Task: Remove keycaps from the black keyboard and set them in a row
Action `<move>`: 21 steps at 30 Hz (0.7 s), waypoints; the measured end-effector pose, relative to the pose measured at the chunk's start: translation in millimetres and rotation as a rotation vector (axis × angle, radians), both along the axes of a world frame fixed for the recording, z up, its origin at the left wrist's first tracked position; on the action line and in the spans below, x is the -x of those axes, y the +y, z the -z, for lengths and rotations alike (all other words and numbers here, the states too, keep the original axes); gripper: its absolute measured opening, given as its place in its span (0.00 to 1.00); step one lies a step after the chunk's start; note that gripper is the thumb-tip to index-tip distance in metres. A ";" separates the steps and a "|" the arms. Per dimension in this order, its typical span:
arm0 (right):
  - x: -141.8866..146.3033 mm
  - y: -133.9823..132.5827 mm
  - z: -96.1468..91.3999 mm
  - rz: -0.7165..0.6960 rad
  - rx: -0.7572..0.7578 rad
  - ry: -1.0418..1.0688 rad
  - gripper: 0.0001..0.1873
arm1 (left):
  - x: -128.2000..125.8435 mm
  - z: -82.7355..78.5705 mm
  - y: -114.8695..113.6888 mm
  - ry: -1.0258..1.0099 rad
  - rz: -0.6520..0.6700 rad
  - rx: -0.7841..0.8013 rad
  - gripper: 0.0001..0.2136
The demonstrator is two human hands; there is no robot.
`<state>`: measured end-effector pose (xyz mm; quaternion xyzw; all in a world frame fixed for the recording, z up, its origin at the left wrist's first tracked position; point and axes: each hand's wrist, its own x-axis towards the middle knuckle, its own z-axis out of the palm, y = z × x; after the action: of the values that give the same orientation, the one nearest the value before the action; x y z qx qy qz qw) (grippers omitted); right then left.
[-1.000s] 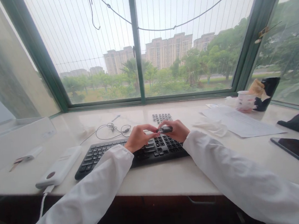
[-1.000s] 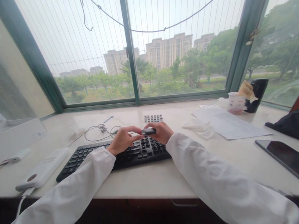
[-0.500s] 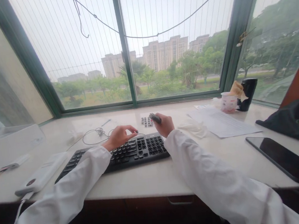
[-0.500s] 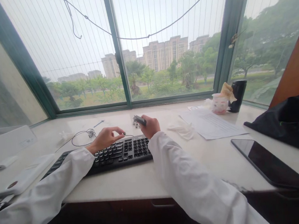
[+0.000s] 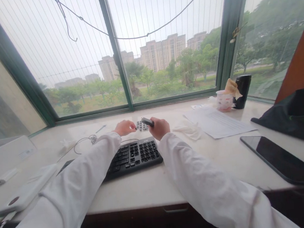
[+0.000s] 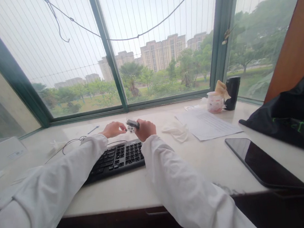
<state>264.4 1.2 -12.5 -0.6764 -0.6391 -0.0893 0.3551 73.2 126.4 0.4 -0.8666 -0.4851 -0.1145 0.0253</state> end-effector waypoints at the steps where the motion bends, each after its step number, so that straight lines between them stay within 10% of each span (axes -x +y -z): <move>1: 0.2 0.4 0.2 -0.006 0.000 -0.004 0.10 | -2.3 0.6 2.8 0.001 -0.002 -0.003 0.13; 21: 1.2 1.4 3.6 -0.033 0.023 -0.009 0.10 | -10.2 13.6 24.6 0.034 -0.036 0.028 0.13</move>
<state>263.1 2.6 -16.1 -0.6691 -0.6529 -0.0792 0.3459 83.4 151.1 -13.3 -0.8599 -0.5015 -0.0926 0.0234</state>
